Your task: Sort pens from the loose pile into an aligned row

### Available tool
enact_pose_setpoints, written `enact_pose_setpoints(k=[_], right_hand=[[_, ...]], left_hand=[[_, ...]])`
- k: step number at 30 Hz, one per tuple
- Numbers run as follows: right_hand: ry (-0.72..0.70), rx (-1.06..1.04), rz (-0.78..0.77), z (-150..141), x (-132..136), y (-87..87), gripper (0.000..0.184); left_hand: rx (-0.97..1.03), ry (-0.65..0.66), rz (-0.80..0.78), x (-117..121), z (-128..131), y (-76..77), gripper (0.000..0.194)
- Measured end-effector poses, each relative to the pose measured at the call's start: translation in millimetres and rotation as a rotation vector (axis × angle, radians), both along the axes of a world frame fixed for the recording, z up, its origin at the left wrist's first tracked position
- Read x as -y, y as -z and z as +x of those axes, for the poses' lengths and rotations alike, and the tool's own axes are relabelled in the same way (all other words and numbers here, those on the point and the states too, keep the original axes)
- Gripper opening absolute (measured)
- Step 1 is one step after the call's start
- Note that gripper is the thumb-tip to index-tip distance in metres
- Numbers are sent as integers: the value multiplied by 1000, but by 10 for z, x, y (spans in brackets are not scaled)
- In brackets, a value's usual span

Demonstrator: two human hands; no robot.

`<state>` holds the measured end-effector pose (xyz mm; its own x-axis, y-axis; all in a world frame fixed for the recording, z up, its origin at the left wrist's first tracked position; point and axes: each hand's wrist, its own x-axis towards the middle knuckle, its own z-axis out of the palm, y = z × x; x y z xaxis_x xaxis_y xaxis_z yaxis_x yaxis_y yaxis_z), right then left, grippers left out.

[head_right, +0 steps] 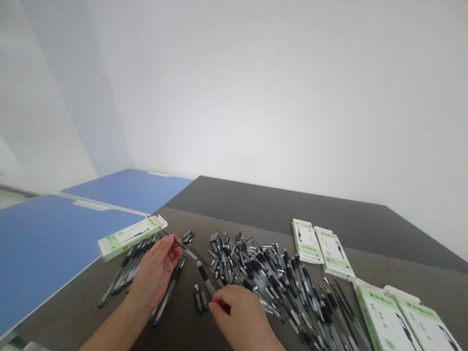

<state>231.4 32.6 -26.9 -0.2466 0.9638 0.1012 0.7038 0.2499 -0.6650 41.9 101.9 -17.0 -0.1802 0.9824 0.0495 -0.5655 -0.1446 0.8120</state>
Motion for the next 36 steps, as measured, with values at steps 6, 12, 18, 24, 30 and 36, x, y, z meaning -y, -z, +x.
enact_pose_setpoints(k=[6,12,18,24,30,36], right_hand=[[-15,94,7,-13,18,18,17],[-9,93,13,-14,18,9,19],[3,115,18,1,-1,46,19],[9,121,18,4,-10,46,18],[25,150,43,1,12,34,18],[30,185,61,0,12,7,17]], left_hand=[[-19,28,-23,20,24,42,19],[-78,-19,-12,28,8,24,19],[-85,-18,-13,34,14,24,19],[-123,-9,-10,29,14,25,22],[-164,-26,-1,21,2,28,21],[-212,-50,-7,16,-4,33,23]])
